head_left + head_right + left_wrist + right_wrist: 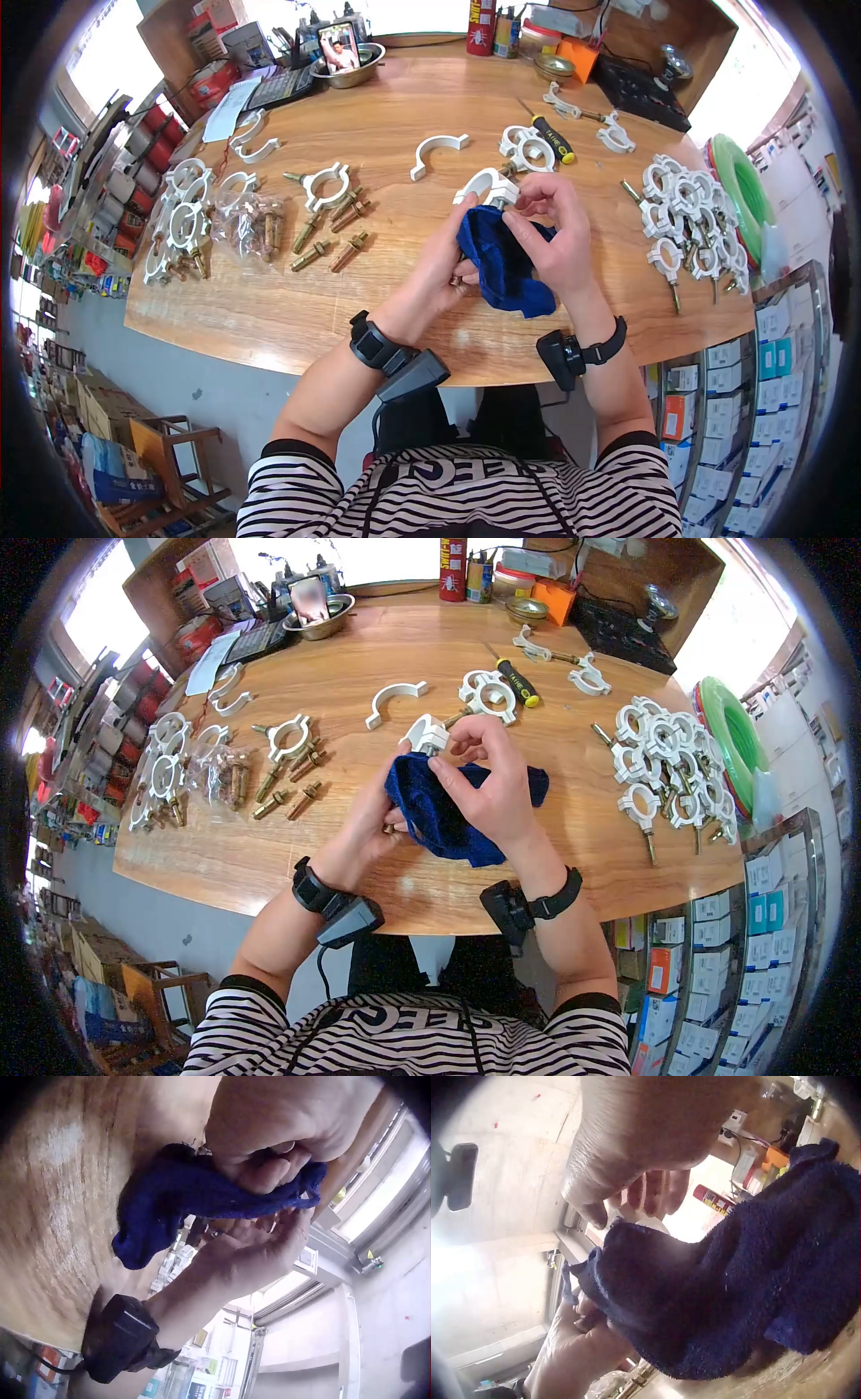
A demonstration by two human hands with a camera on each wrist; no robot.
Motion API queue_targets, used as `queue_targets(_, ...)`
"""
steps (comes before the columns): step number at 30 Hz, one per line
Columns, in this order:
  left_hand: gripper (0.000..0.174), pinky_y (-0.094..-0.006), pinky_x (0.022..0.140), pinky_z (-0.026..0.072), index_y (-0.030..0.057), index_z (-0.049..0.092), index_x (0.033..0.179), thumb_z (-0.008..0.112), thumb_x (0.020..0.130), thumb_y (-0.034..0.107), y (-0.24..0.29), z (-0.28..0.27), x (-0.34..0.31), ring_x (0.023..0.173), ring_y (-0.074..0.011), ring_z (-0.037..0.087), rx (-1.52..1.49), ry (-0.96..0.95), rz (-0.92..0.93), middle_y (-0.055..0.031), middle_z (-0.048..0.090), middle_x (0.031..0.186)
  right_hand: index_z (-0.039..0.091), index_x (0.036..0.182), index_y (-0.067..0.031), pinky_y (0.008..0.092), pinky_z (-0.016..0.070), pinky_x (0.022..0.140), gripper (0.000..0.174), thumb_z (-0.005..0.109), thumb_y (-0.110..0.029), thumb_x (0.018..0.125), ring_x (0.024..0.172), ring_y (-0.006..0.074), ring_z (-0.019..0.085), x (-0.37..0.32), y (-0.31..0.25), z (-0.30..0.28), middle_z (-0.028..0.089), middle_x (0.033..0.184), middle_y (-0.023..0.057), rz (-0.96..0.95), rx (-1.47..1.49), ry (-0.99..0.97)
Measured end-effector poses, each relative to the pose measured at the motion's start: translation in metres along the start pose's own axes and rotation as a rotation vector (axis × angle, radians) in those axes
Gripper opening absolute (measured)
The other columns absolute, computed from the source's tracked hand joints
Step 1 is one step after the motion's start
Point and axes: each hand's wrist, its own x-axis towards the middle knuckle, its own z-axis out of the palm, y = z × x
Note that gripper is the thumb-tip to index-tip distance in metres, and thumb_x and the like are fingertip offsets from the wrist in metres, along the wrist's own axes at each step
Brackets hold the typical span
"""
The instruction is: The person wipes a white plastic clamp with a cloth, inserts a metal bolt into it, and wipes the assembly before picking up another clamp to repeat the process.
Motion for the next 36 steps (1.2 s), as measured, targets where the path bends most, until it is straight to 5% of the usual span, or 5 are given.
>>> queue_targets(19,0.038,-0.0167,0.033,0.0216,0.0046,0.048,0.103,0.049,0.085,0.038,0.005,0.013,-0.014,0.04,-0.0018,0.035,0.364,-0.102,0.165,0.004,0.044,0.059,0.042,0.109,0.0015,0.0187,0.0411,0.055,0.034,0.054,-0.005,0.078,0.064,0.0063,0.051,-0.014,0.0,0.015,0.057,0.081,0.0054,0.105,0.143,0.042)
queue_targets(22,0.041,-0.023,0.078,0.0398,-0.0009,0.044,0.111,0.044,0.088,0.034,-0.002,0.006,-0.005,0.089,-0.0109,0.049,0.728,-0.04,0.362,-0.0076,0.053,0.099,0.045,0.105,0.0017,0.02,0.0422,0.058,0.029,0.054,-0.007,0.079,0.067,0.0067,0.052,-0.014,0.006,0.011,0.057,0.082,0.006,0.106,0.156,0.03)
queue_targets(26,0.041,-0.024,0.074,0.0421,-0.0003,0.043,0.111,0.052,0.085,0.031,-0.008,0.006,-0.003,0.087,-0.013,0.05,0.804,0.14,0.463,-0.0071,0.054,0.097,0.049,0.101,0.0012,0.0215,0.0428,0.06,0.024,0.053,-0.009,0.079,0.068,0.0078,0.052,-0.015,0.007,0.009,0.057,0.081,0.0055,0.153,0.21,0.006)
queue_targets(28,0.055,-0.0258,0.052,0.0423,-0.0029,0.045,0.104,0.062,0.074,0.04,-0.005,0.008,-0.005,0.059,-0.013,0.05,1.007,0.367,0.771,-0.0075,0.052,0.077,0.049,0.101,0.0011,0.0216,0.0428,0.06,0.024,0.053,-0.008,0.079,0.069,0.0081,0.053,-0.014,0.006,0.008,0.057,0.081,0.0054,0.171,0.217,-0.005)
queue_targets(36,0.045,-0.0244,0.072,0.0431,0.0012,0.045,0.114,0.06,0.079,0.025,0.005,0.012,-0.014,0.084,-0.0105,0.051,1.161,0.057,0.783,-0.0067,0.057,0.095,0.049,0.099,0.0029,0.0221,0.0434,0.063,0.022,0.054,-0.008,0.08,0.074,0.0087,0.054,-0.012,0.011,0.002,0.057,0.082,0.0058,0.297,0.208,-0.118)
